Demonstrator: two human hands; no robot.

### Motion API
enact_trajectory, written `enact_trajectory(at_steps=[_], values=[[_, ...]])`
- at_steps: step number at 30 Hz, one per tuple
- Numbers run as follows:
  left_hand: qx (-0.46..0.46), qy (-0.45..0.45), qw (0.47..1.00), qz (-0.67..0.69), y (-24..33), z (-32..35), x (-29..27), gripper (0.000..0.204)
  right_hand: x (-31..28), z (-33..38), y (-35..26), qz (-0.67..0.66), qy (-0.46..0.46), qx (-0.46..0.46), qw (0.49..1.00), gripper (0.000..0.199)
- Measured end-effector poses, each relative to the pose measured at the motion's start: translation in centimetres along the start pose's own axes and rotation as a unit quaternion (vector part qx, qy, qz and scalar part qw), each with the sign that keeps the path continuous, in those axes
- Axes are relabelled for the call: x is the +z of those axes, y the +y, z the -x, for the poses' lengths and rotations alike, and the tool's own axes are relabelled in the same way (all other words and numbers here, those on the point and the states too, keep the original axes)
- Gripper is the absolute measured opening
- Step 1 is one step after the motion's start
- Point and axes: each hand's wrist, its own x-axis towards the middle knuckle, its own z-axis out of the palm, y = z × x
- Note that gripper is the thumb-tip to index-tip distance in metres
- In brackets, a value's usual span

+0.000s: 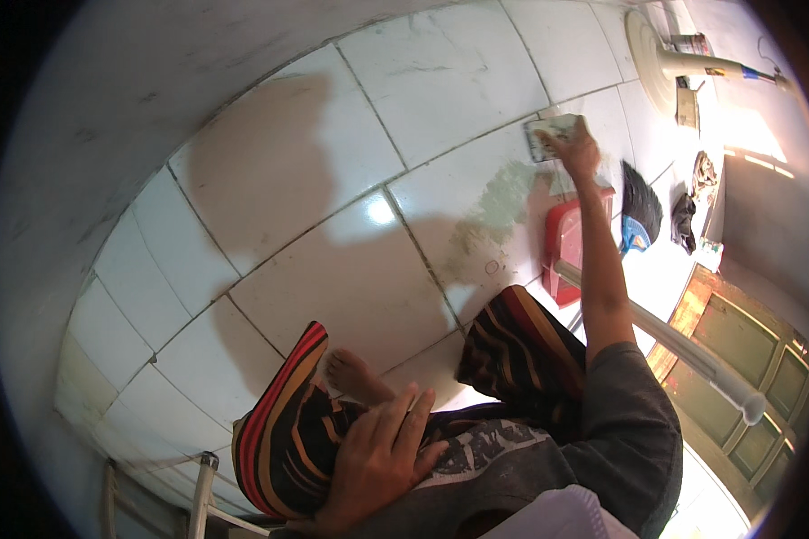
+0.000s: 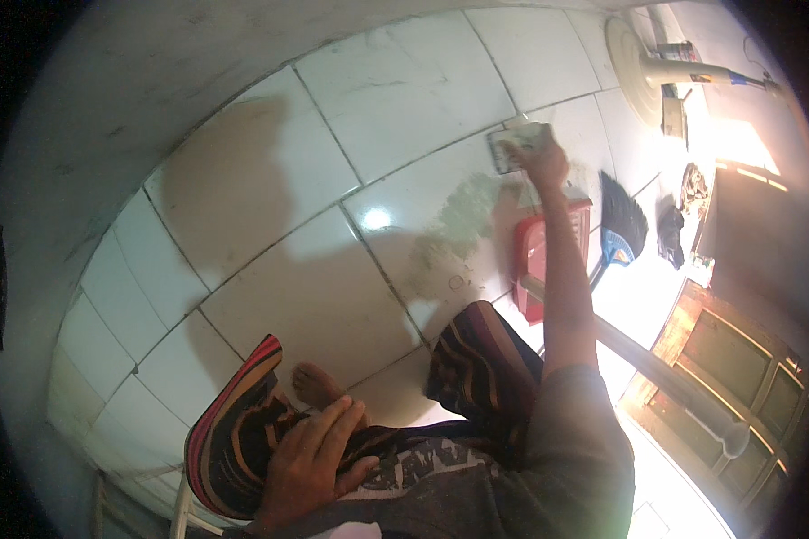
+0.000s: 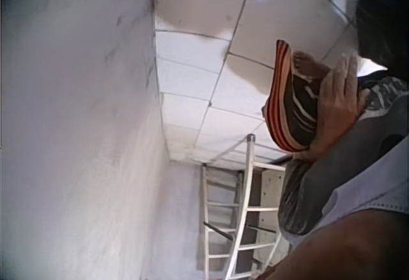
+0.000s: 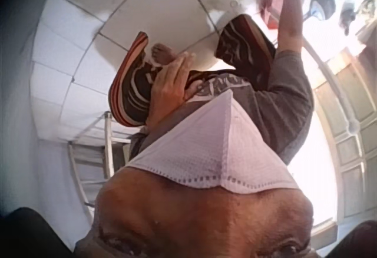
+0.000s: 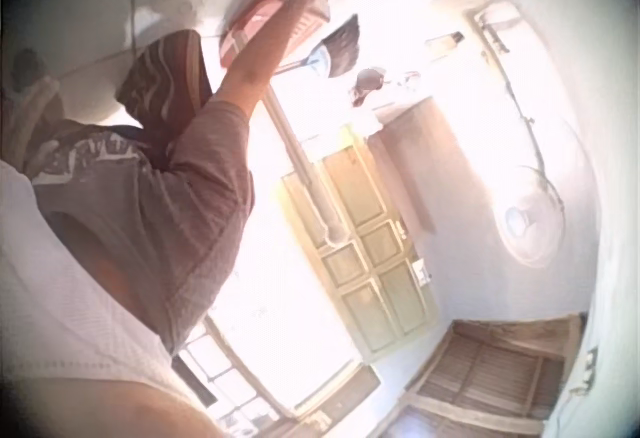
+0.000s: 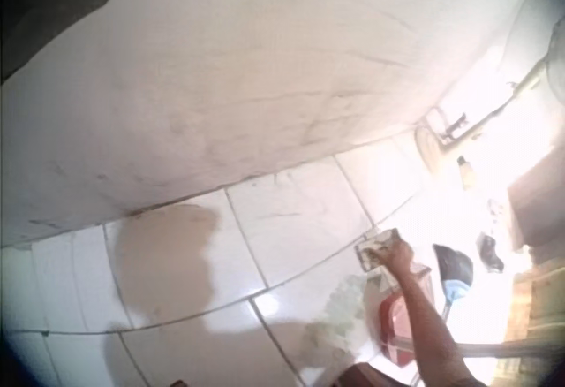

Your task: The person scrapes a wall with a handheld tool, then sweeps the debris into a dustpan with a broom.

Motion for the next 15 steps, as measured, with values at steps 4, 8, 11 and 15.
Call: enact_trajectory(at_steps=[4, 8, 11, 15], values=[[0.014, -0.021, 1.0, 0.003, 0.5, 0.3, 0.3, 0.059, 0.7, 1.7, -0.9, -0.027, -0.013, -0.125, 0.992, 0.079], [0.022, 0.008, 1.0, 0.002, 1.0, 1.2, 0.4, 0.053, 0.4, 2.2, -1.5, -0.072, 0.079, -0.032, 0.994, 0.076], [0.02, 0.009, 1.0, -0.003, 1.5, 1.9, 0.5, 0.054, 0.4, 2.4, -1.6, 0.005, -0.029, -0.086, 0.996, 0.073], [0.037, 0.006, 0.999, 0.004, 1.7, 2.8, 0.6, 0.057, 0.5, 2.9, -2.1, 0.043, 0.014, -0.075, 0.996, 0.068]])
